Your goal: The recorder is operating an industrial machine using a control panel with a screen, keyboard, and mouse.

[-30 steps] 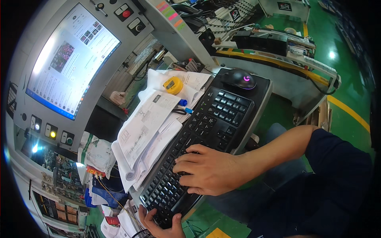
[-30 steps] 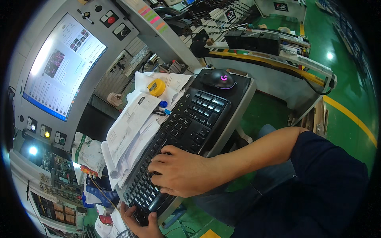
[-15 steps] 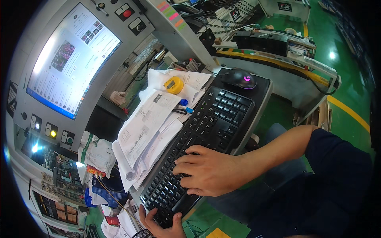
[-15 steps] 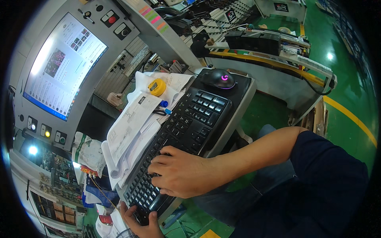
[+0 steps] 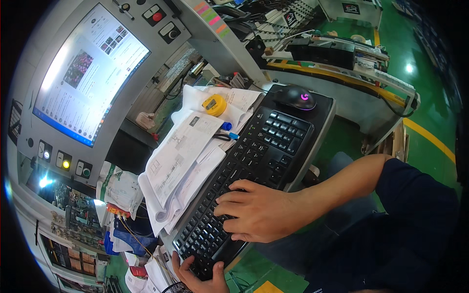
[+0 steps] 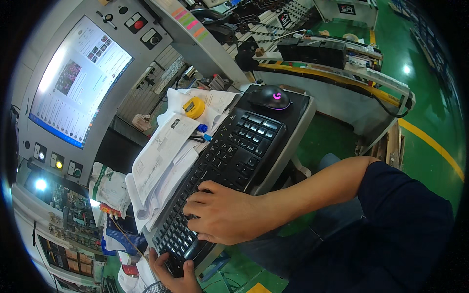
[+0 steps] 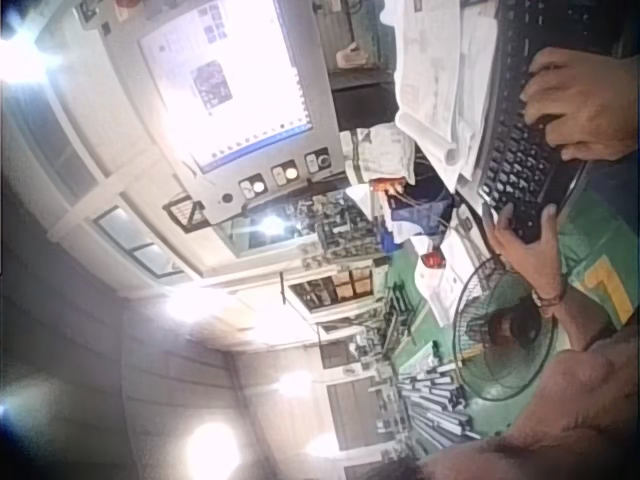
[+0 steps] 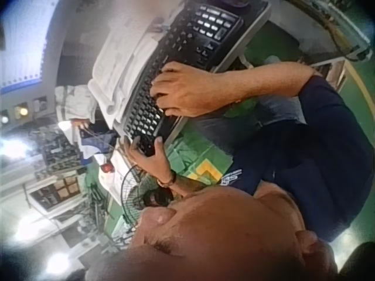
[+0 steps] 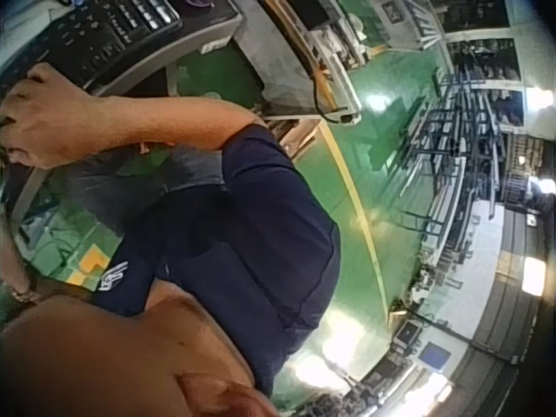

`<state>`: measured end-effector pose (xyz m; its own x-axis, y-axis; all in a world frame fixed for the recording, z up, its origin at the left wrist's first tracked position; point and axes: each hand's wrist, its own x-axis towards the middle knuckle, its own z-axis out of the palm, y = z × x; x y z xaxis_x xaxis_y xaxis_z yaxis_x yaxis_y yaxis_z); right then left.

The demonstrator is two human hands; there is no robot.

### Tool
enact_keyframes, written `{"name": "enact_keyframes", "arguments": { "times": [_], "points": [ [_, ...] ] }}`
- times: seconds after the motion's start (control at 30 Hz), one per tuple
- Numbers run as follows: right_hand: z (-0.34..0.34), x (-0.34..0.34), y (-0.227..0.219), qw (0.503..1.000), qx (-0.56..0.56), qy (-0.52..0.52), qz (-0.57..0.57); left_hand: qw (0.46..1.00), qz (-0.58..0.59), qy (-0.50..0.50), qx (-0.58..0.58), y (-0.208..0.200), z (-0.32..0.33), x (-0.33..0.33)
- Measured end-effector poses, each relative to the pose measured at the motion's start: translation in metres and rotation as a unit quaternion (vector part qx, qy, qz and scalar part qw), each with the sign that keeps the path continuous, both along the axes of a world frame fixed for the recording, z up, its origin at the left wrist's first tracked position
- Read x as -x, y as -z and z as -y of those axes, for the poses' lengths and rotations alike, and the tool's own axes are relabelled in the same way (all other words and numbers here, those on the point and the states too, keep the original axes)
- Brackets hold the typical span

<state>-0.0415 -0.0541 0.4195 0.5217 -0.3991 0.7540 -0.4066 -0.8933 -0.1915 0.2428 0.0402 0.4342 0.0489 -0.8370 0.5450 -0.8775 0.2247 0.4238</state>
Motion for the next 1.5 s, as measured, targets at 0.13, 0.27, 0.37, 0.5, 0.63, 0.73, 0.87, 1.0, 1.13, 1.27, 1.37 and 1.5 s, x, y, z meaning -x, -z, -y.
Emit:
{"name": "enact_keyframes", "arguments": {
  "times": [0.13,0.27,0.37,0.5,0.63,0.73,0.87,1.0,1.13,1.27,1.37,1.5],
  "points": [
    [0.004,-0.005,-0.001,1.0,-0.002,0.001,-0.003,1.0,0.004,-0.001,0.006,0.0,0.0,0.0],
    [0.011,-0.014,-0.004,0.999,0.008,0.032,-0.014,1.0,0.004,0.004,0.004,0.002,0.0,-0.002],
    [0.01,-0.015,-0.005,0.999,0.027,0.036,-0.027,0.997,0.065,0.009,0.03,0.005,0.002,-0.008],
    [0.0,-0.013,-0.006,0.999,0.0,-0.029,0.028,0.999,0.024,0.026,-0.006,0.01,0.003,-0.017],
    [-0.003,-0.013,-0.004,0.999,-0.01,-0.034,-0.021,0.999,0.033,0.028,0.015,0.014,0.005,-0.018],
    [0.009,-0.031,-0.004,0.999,-0.007,-0.034,0.001,0.999,0.039,0.026,0.02,0.013,0.006,-0.017],
    [0.018,-0.046,-0.002,0.999,0.014,-0.021,-0.041,0.994,0.096,0.028,0.036,0.01,0.006,-0.018],
    [0.01,-0.034,-0.002,1.0,-0.005,-0.02,-0.018,0.999,0.037,0.02,0.008,0.012,0.004,-0.018],
    [0.004,-0.021,-0.004,0.999,-0.018,-0.006,-0.027,0.996,0.079,0.026,0.025,0.011,0.005,-0.017],
    [0.009,-0.018,-0.008,0.999,-0.012,0.046,0.003,0.998,0.051,0.019,0.015,0.01,0.003,-0.014],
    [0.012,-0.015,-0.009,0.994,-0.052,0.075,-0.054,0.999,0.037,0.011,0.004,0.009,0.002,-0.013],
    [0.008,-0.029,-0.009,1.0,-0.002,-0.003,0.0,0.999,0.043,0.019,0.012,0.008,0.003,-0.012]
  ]
}}
